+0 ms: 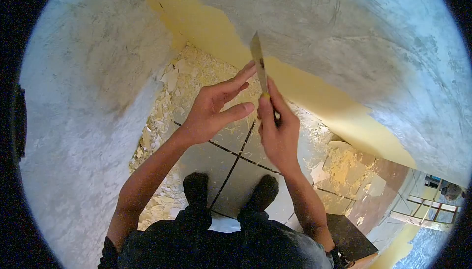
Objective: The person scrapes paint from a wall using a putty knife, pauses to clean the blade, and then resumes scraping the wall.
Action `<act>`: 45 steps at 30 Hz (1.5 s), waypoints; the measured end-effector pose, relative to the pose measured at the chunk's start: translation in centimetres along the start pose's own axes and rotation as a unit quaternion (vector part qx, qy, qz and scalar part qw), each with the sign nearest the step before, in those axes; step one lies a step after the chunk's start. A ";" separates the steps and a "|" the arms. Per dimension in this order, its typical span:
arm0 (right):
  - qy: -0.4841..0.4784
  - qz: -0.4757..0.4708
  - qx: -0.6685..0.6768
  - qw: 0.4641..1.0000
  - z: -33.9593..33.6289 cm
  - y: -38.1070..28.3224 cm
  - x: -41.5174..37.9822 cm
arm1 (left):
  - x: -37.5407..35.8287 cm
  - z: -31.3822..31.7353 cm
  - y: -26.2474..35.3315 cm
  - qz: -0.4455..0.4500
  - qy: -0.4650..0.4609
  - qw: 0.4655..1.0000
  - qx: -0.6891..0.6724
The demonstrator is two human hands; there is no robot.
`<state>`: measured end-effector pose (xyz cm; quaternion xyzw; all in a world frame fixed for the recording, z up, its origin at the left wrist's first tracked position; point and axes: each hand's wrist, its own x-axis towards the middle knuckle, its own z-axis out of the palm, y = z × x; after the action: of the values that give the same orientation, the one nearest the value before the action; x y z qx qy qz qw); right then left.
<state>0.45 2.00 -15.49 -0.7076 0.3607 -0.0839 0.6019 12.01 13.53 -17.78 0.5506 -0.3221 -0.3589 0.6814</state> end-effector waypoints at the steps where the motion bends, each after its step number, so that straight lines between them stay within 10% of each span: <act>1: 0.001 0.002 -0.002 1.000 0.3 0.8 0.6 | 0.0 0.1 -0.1 -0.004 0.002 1.000 -0.006; 3: -0.014 -0.121 -0.017 0.992 1.5 2.7 2.5 | 0.0 0.4 -0.6 -0.009 0.004 1.000 -0.016; 9: -0.021 0.010 0.019 1.000 0.2 0.2 0.9 | -0.1 0.2 0.0 0.033 0.013 0.999 0.001; 12: -0.040 -0.181 -0.072 0.980 2.5 3.0 4.7 | -0.1 0.5 -1.1 0.009 0.043 0.998 -0.036; 19: -0.056 0.018 0.021 0.998 0.9 0.7 -1.2 | -0.5 -1.2 0.0 -0.030 0.087 0.995 -0.036; 45: -0.031 -0.063 -0.016 0.997 0.7 0.8 0.5 | -0.1 0.0 -1.0 -0.010 0.052 0.998 -0.031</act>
<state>0.89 2.17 -16.53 -0.7407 0.2979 -0.0939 0.5949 11.83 13.52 -18.76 0.5503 -0.2699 -0.3465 0.7101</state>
